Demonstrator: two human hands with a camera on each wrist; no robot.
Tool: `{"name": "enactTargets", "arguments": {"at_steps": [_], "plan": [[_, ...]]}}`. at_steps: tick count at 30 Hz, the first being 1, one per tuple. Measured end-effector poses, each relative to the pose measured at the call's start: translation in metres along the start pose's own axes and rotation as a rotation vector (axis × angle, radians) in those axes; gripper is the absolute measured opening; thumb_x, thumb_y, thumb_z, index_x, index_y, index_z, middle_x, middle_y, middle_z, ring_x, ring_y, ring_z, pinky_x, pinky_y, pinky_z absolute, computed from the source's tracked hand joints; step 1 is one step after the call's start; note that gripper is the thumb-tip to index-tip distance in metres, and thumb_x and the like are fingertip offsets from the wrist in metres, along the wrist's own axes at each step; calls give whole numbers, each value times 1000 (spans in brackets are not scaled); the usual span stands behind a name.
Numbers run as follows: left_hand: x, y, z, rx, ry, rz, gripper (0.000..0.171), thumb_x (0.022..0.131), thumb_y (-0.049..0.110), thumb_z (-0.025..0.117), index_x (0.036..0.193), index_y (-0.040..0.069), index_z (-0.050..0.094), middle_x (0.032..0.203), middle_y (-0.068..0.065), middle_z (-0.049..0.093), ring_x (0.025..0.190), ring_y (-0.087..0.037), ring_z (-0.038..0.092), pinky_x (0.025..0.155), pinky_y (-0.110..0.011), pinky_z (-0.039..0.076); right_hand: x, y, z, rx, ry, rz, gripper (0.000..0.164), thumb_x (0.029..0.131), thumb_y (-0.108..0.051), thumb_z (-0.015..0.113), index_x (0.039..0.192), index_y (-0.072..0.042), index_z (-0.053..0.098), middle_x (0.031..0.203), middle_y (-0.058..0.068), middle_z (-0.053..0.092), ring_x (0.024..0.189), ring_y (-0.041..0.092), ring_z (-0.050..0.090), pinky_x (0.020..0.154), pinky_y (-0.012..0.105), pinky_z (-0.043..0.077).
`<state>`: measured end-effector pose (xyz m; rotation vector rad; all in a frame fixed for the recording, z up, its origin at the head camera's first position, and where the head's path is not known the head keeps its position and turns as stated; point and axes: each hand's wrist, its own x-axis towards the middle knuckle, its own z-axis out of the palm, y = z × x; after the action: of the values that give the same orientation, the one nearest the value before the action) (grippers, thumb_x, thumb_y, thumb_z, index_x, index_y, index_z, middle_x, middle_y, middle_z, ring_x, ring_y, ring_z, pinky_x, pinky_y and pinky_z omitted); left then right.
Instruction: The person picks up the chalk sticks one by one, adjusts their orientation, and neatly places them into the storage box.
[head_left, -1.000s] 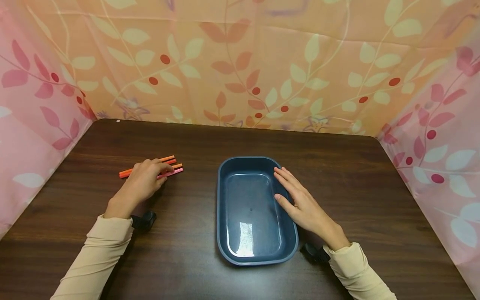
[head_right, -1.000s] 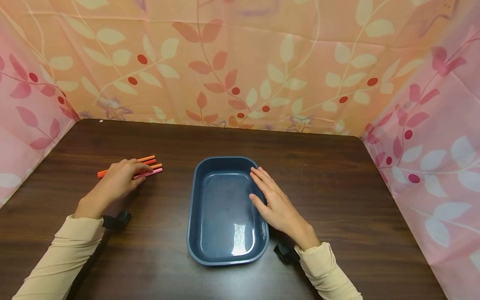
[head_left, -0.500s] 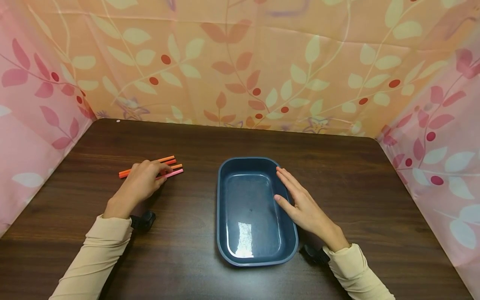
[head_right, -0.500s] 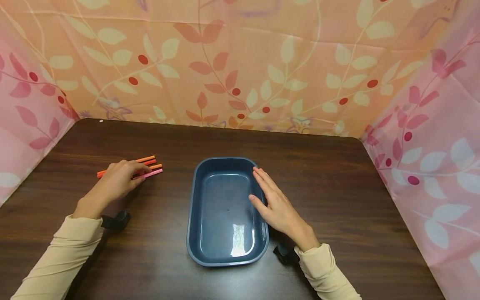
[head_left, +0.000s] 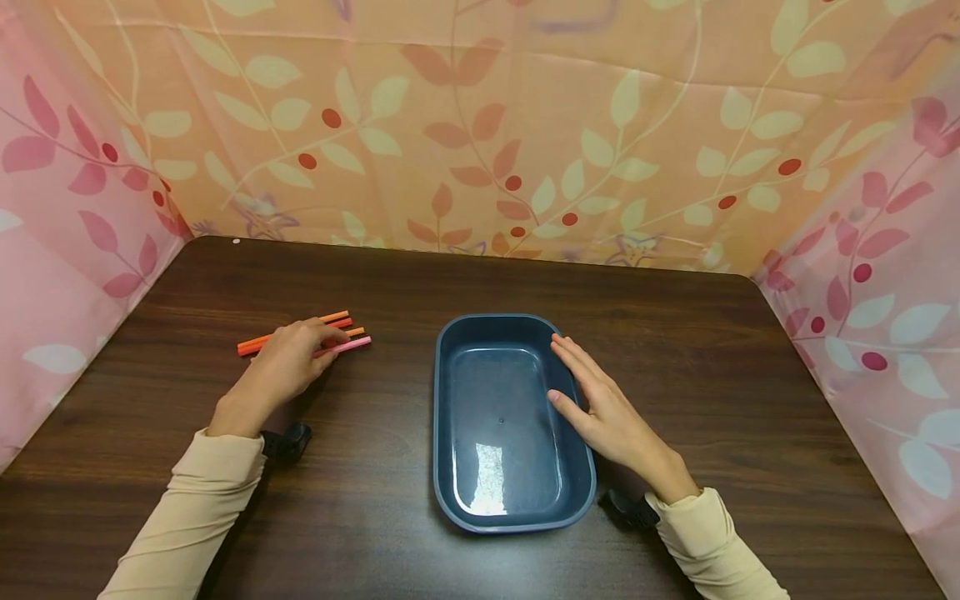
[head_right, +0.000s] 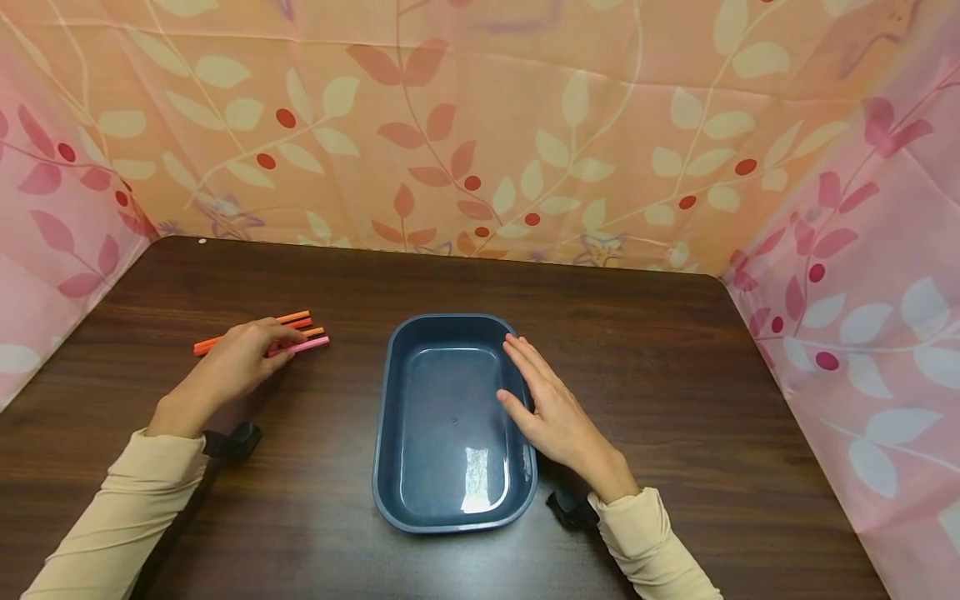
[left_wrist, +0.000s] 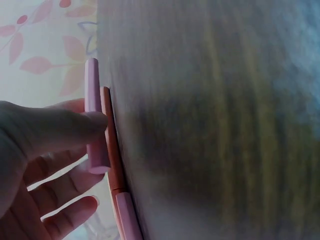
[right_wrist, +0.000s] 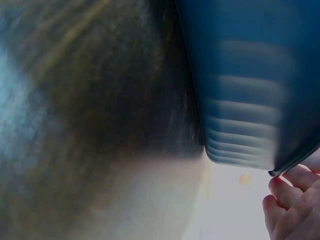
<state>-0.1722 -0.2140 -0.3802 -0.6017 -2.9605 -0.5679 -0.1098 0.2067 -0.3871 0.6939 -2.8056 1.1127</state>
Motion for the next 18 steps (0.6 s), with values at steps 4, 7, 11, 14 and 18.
{"name": "enactTargets", "arguments": {"at_steps": [4,7,11,14,18], "plan": [[0,1,0,-19,-12,3,25,87,2,70,112,0,73,115,-26,68,107,-45,63,87,-60,47,0,0,0,-1,-4,-1,68,98,-20,62,155,-7,30,165,8,25,153,34,19,116,62,25],[0,2,0,-42,-29,-2,26,87,0,69,112,0,72,117,-25,68,108,-44,62,87,-57,47,0,0,0,1,-7,-2,67,98,-19,62,155,-6,30,165,9,25,152,37,19,116,62,25],[0,3,1,-57,-28,3,26,87,1,70,113,0,72,116,-24,69,108,-42,62,88,-56,48,0,-1,1,6,-9,2,67,97,-17,63,155,-4,30,164,11,25,152,39,19,116,63,24],[1,5,1,-66,-13,19,26,86,1,72,113,0,73,114,-23,71,105,-40,64,86,-54,50,0,-1,0,7,-10,5,68,97,-17,63,155,-4,30,164,11,25,152,39,19,116,63,23],[2,7,-1,-103,4,39,30,85,0,73,115,0,72,115,-23,71,101,-38,65,83,-51,50,0,-1,0,4,-8,5,68,97,-18,63,155,-4,30,165,10,24,152,38,19,116,63,23]]}}
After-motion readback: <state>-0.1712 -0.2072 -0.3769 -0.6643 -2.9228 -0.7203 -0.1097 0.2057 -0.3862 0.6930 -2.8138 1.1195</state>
